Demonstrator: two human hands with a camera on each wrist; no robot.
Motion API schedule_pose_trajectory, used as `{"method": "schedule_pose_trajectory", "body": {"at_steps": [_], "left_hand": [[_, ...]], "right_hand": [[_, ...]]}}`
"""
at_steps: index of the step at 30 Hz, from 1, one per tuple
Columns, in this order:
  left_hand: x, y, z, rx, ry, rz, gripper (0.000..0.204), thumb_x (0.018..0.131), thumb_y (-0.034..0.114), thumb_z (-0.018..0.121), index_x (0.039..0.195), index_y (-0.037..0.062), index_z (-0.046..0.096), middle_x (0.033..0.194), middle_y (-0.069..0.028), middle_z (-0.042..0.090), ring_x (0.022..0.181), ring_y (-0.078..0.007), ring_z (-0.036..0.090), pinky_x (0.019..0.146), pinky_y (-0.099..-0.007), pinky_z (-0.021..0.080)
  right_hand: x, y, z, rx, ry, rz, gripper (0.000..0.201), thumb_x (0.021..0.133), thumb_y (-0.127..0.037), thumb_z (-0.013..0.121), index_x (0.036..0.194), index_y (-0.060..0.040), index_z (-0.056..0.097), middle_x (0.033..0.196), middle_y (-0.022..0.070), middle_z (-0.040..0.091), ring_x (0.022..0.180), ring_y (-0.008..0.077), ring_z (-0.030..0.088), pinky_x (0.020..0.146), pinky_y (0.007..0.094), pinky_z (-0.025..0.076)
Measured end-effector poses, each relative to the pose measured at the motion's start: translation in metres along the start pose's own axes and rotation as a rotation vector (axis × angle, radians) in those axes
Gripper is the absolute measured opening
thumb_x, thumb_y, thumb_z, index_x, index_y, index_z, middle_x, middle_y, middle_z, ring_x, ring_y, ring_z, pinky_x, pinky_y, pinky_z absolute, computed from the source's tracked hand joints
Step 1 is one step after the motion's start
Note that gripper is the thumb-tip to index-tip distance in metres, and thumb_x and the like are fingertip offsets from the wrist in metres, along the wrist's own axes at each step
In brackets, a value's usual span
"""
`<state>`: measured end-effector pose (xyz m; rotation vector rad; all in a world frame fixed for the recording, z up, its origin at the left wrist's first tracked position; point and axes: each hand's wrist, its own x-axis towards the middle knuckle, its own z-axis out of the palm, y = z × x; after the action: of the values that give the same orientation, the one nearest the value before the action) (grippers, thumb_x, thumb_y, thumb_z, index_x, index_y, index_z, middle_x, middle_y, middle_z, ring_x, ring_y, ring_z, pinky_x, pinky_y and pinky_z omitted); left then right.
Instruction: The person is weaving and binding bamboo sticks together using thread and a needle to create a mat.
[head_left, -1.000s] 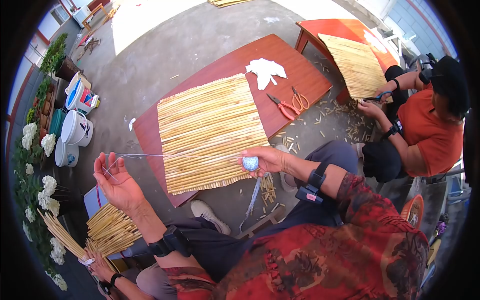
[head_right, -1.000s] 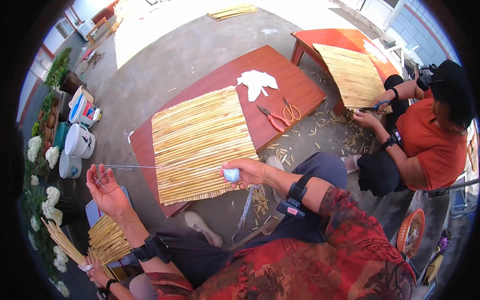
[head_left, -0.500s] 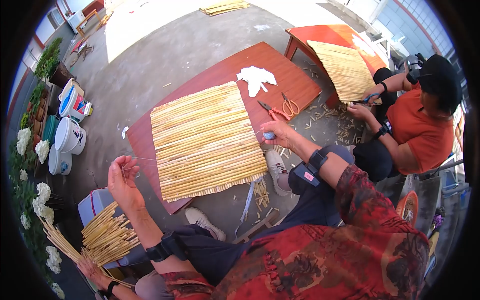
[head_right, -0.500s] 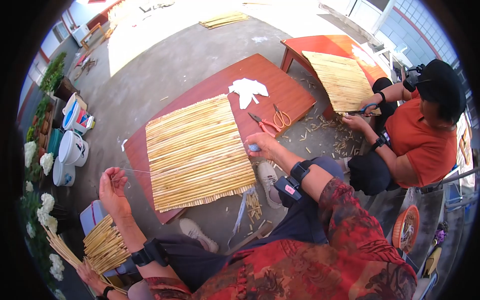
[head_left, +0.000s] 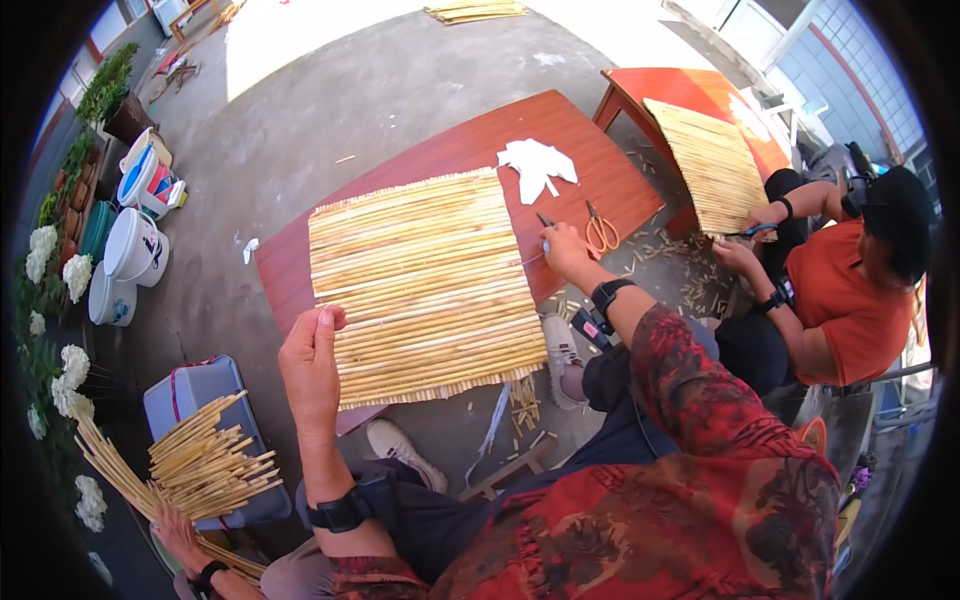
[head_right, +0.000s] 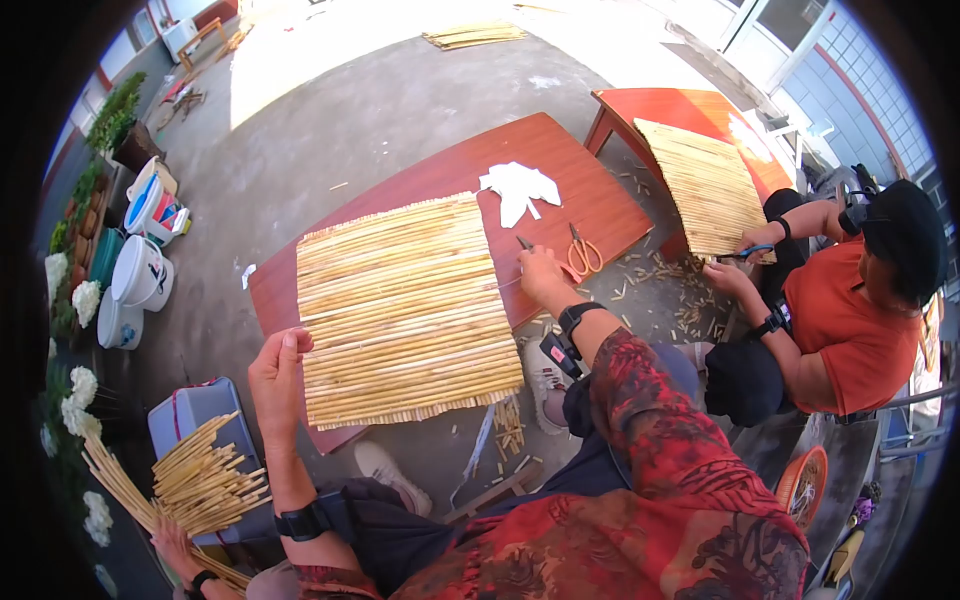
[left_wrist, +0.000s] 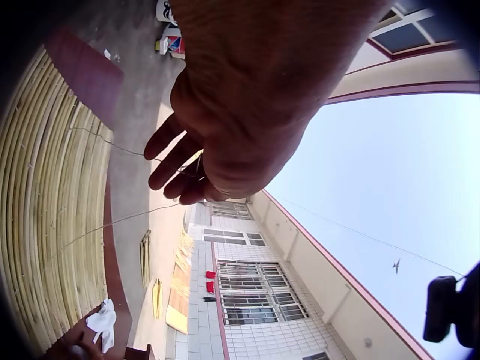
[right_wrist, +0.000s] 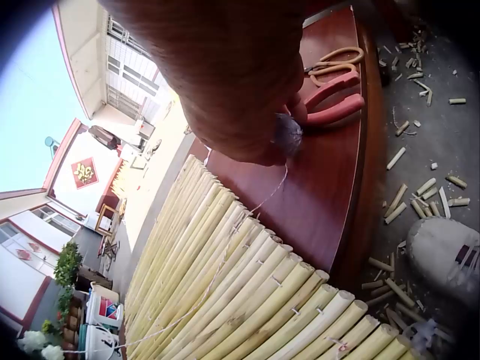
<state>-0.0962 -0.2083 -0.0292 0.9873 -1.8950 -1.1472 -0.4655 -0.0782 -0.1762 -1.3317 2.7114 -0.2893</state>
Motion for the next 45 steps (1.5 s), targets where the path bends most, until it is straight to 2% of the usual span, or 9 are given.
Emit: {"method": "schedule_pose_trajectory", "body": {"at_steps": [10,13,17,19,23,32,41,43,45], "left_hand": [[0.001,0.009,0.016,0.029,-0.020,0.027,0.020,0.087,0.014,0.049,0.087,-0.0026,0.060,0.076,-0.0089,0.059,0.071,-0.0148,0.054,0.067,-0.0249,0.041],[-0.001,0.010,0.024,0.021,-0.015,0.129,0.019,0.087,0.015,0.050,0.089,-0.0015,0.060,0.079,-0.0097,0.060,0.074,-0.0167,0.056,0.068,-0.0259,0.042],[-0.008,0.020,0.037,-0.017,-0.111,0.221,0.018,0.086,0.014,0.051,0.090,-0.0002,0.060,0.081,-0.0103,0.061,0.076,-0.0198,0.057,0.069,-0.0269,0.042],[-0.012,0.021,0.044,-0.043,-0.302,0.236,0.016,0.085,0.013,0.051,0.090,0.0003,0.060,0.082,-0.0114,0.060,0.076,-0.0233,0.057,0.069,-0.0294,0.043],[-0.021,0.019,0.051,0.001,-0.405,0.239,0.015,0.085,0.012,0.050,0.089,0.0002,0.060,0.082,-0.0124,0.060,0.076,-0.0260,0.056,0.070,-0.0318,0.042],[-0.022,0.009,0.055,-0.216,-0.507,0.002,0.022,0.086,0.018,0.049,0.087,-0.0012,0.059,0.078,-0.0105,0.060,0.074,-0.0197,0.056,0.070,-0.0289,0.043],[-0.013,0.002,0.055,0.089,-0.388,0.062,0.018,0.086,0.014,0.050,0.089,-0.0006,0.060,0.082,-0.0096,0.061,0.078,-0.0166,0.056,0.071,-0.0262,0.042],[-0.010,-0.004,0.055,0.086,-0.312,0.091,0.016,0.085,0.013,0.051,0.090,0.0003,0.060,0.083,-0.0113,0.061,0.080,-0.0192,0.058,0.071,-0.0275,0.043],[-0.007,-0.013,0.054,0.345,-0.129,0.325,0.017,0.084,0.013,0.050,0.089,-0.0009,0.058,0.083,-0.0140,0.060,0.075,-0.0314,0.055,0.067,-0.0361,0.043]], "right_hand": [[0.017,0.018,-0.026,0.215,0.049,-0.041,0.043,0.070,-0.006,0.058,0.112,-0.0049,0.050,0.105,0.0198,0.051,0.097,0.0344,0.051,0.083,0.0394,0.042],[0.005,-0.027,-0.090,0.336,0.002,0.065,0.039,0.072,-0.007,0.059,0.110,-0.0020,0.051,0.095,0.0163,0.056,0.085,0.0281,0.057,0.077,0.0341,0.046],[-0.050,-0.117,-0.156,0.941,-0.298,-0.218,0.028,0.080,-0.007,0.056,0.106,0.0000,0.052,0.091,0.0065,0.057,0.081,0.0123,0.056,0.073,0.0242,0.047],[-0.080,-0.142,-0.152,1.062,-0.296,-0.434,0.028,0.081,-0.006,0.055,0.109,0.0000,0.050,0.095,0.0075,0.057,0.087,0.0149,0.056,0.074,0.0251,0.047],[-0.110,-0.163,-0.132,0.954,-0.311,-0.543,0.041,0.075,0.000,0.060,0.114,-0.0006,0.045,0.110,0.0109,0.050,0.096,0.0185,0.056,0.075,0.0277,0.048],[-0.104,-0.171,-0.122,0.885,-0.295,-0.538,0.012,0.076,-0.010,0.061,0.085,-0.0025,0.058,0.070,0.0085,0.057,0.067,0.0168,0.058,0.059,0.0289,0.045],[-0.090,-0.156,-0.120,0.827,-0.268,-0.506,0.009,0.075,-0.010,0.061,0.080,-0.0042,0.058,0.068,0.0066,0.055,0.063,0.0148,0.055,0.057,0.0273,0.044],[-0.089,-0.152,-0.124,0.939,-0.438,-0.473,0.007,0.075,-0.010,0.060,0.078,-0.0032,0.058,0.070,0.0062,0.055,0.064,0.0136,0.055,0.058,0.0262,0.044],[-0.092,-0.155,-0.130,0.944,-0.583,-0.447,0.009,0.076,-0.010,0.060,0.080,-0.0027,0.058,0.073,0.0066,0.056,0.065,0.0129,0.055,0.059,0.0261,0.044]]}}
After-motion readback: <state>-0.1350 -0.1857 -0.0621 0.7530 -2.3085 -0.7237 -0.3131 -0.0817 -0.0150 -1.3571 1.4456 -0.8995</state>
